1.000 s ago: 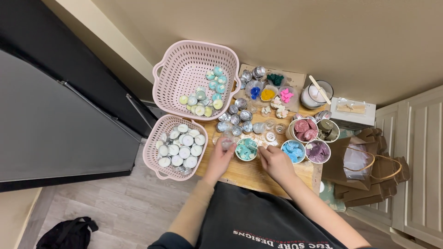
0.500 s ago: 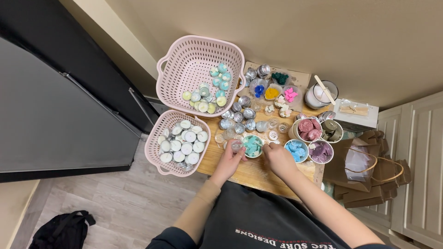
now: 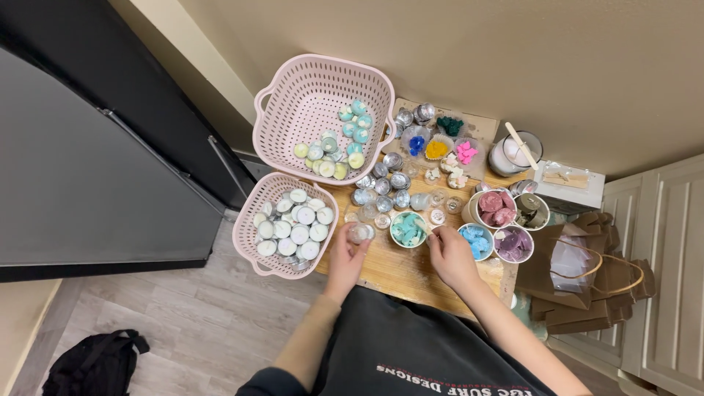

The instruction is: Assemble small wax candles by placing wicks and decorative wax elements into containers.

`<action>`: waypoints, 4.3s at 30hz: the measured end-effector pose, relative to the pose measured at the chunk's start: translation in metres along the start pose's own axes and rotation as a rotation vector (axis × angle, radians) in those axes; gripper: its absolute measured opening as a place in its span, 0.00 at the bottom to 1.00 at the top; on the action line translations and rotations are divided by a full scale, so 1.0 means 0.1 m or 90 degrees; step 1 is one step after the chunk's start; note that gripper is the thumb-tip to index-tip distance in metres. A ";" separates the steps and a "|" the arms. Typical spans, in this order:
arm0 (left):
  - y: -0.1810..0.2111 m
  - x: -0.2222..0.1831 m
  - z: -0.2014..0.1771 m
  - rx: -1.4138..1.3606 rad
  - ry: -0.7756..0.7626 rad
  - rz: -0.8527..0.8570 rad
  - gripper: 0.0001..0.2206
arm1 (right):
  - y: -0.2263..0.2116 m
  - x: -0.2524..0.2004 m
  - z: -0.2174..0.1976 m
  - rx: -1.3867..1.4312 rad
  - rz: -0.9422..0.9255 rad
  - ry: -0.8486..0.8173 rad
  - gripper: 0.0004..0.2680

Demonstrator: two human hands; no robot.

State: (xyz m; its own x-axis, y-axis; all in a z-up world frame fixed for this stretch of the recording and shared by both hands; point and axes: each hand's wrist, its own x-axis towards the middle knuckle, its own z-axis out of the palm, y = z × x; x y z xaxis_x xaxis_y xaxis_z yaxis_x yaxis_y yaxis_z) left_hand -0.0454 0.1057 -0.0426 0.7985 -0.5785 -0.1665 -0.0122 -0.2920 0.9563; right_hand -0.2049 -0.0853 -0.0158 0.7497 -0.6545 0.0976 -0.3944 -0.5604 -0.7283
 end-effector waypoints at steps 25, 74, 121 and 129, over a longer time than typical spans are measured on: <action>-0.06 -0.10 0.16 0.249 0.038 0.286 0.36 | -0.09 -0.17 -0.05 -0.029 -0.030 0.042 0.08; 0.15 3.86 -0.57 0.495 -0.197 0.257 0.24 | 0.59 -0.88 1.03 -0.011 0.410 0.344 0.08; 1.70 1.23 -0.31 0.294 -0.458 0.556 0.22 | -0.50 0.08 0.46 0.755 0.263 0.233 0.10; 1.37 1.11 0.06 0.364 -0.428 0.601 0.12 | -0.37 0.05 0.23 0.737 0.292 0.210 0.10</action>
State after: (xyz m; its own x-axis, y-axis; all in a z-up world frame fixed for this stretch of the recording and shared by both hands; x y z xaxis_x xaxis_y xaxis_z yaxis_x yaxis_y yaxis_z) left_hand 0.0375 -0.0030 0.0688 -0.1156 -0.9569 0.2665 -0.7903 0.2511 0.5589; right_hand -0.1744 -0.0557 -0.0042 0.4376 -0.8557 -0.2762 0.2328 0.4046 -0.8844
